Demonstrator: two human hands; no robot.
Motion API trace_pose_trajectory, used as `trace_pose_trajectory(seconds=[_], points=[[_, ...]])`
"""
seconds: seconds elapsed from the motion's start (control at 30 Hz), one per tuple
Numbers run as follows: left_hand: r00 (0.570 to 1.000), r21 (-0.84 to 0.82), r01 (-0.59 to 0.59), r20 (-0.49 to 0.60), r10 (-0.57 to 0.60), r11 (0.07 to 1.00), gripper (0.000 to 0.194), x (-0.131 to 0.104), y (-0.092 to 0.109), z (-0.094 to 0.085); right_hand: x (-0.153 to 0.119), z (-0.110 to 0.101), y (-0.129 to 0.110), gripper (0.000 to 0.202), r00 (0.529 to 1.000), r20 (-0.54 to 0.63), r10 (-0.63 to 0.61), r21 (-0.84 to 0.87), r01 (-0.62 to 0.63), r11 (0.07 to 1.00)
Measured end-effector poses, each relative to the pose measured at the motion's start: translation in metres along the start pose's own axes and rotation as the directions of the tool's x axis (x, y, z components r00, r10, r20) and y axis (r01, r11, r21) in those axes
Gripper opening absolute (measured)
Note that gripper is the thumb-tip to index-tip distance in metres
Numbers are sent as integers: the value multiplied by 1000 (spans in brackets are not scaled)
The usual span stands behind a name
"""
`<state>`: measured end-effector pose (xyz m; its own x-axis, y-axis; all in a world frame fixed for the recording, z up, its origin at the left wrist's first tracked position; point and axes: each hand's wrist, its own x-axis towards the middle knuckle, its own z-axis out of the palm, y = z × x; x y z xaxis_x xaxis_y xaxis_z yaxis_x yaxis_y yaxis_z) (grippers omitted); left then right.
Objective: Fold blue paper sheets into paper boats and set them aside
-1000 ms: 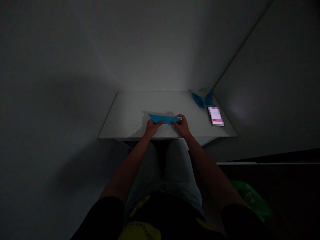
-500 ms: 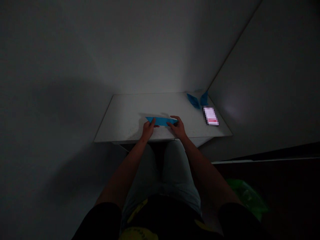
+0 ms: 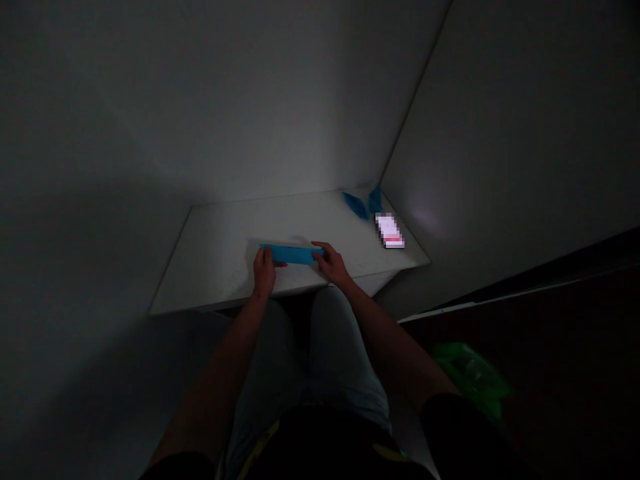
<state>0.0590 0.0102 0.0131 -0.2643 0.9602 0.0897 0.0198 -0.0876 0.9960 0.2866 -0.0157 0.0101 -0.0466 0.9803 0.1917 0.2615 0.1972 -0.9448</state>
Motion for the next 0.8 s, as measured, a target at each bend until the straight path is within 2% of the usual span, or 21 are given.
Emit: trace_pose_trajectory(seconds=[0.17, 0.3, 0.37, 0.5, 0.63, 0.8], points=[[997, 53, 10, 80, -14, 999, 64, -1, 0, -1, -20, -24, 2, 42, 984, 132, -120, -126, 137, 983], [992, 78, -21, 127, 11, 997, 67, -2, 0, -2, -25, -42, 1, 25, 942, 306, -135, -258, 219, 941], [992, 57, -36, 121, 29, 998, 68, -3, 1, -2, -23, -51, 0, 23, 937, 325, -127, -332, 239, 913], [993, 58, -55, 109, 49, 997, 66, -4, 2, -2, -9, -78, 0, 27, 967, 242, -83, -485, 194, 853], [991, 82, -61, 123, 51, 995, 64, -5, 3, -1, 16, -111, 3, 27, 995, 91, -35, -619, 84, 781], [989, 122, -51, 144, 33, 991, 62, -4, 3, -1, 53, -143, 15, 24, 997, -71, 33, -684, -73, 726]])
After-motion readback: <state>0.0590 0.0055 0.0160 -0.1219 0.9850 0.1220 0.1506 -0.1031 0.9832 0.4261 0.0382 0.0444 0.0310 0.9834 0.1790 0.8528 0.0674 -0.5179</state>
